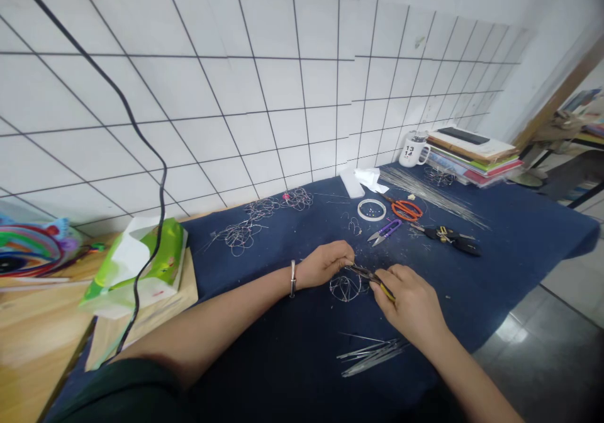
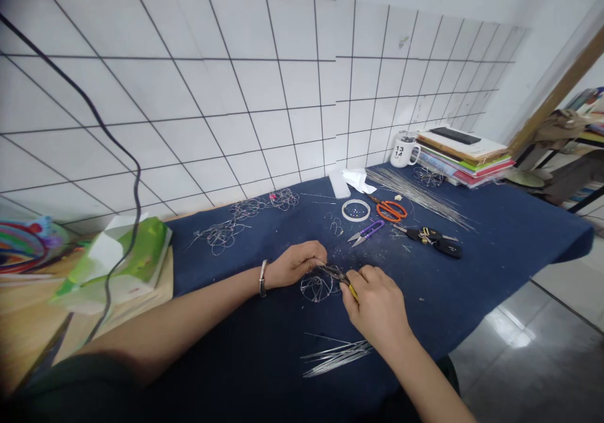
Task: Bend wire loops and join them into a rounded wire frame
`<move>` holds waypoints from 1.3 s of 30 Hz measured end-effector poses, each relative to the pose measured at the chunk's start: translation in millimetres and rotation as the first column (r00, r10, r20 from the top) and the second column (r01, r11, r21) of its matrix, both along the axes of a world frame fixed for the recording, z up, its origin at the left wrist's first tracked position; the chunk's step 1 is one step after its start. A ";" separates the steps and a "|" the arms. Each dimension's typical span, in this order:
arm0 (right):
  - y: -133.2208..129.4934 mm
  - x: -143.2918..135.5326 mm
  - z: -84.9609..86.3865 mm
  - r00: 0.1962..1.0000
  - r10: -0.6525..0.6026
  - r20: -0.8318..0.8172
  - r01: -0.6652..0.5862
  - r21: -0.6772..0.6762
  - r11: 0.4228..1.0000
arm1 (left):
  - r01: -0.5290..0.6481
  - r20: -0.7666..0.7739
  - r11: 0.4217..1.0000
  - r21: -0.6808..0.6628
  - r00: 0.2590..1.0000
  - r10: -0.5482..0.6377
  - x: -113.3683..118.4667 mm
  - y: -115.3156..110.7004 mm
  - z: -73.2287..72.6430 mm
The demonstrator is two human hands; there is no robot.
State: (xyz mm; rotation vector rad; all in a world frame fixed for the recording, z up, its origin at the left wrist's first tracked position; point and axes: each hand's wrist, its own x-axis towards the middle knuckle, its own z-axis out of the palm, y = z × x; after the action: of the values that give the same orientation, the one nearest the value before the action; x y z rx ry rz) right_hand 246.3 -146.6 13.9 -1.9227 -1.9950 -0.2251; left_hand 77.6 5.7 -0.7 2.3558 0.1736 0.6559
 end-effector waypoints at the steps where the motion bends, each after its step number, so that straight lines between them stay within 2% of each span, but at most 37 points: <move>1: 0.0 -0.4 0.2 1.000 -0.002 0.004 0.002 -0.006 1.000 | -0.005 -0.001 1.000 0.005 1.000 0.005 0.0 -0.6 0.7; 10: -0.1 -0.5 1.7 1.000 0.001 -0.005 -0.001 -0.010 1.000 | -0.024 0.008 0.999 0.039 1.000 0.023 -0.2 -2.8 -0.7; 16: -3.1 -8.0 10.0 0.998 -0.048 0.046 0.049 -0.015 0.999 | -0.049 -0.008 0.996 0.077 0.999 0.050 -0.4 -5.0 0.8; 21: -3.6 -10.6 18.2 0.995 -0.066 0.072 0.068 -0.028 0.997 | -0.021 -0.024 0.995 0.102 0.999 0.023 -0.3 -7.5 1.7; 28: -3.2 -9.5 19.4 0.992 -0.078 0.100 0.084 -0.055 0.995 | -0.026 -0.010 0.994 0.106 1.000 0.027 -0.3 -7.5 0.4; 39: -4.3 -25.1 24.3 0.968 -0.164 0.190 0.167 0.000 0.986 | -0.115 0.032 0.987 0.116 0.993 0.112 3.1 -14.4 -3.3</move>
State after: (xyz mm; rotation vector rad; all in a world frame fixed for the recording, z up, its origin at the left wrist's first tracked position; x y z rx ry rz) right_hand 221.1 -150.9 38.3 -2.1521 -1.9555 -0.4522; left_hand 80.7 -8.7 -4.0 2.4636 0.2657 0.7689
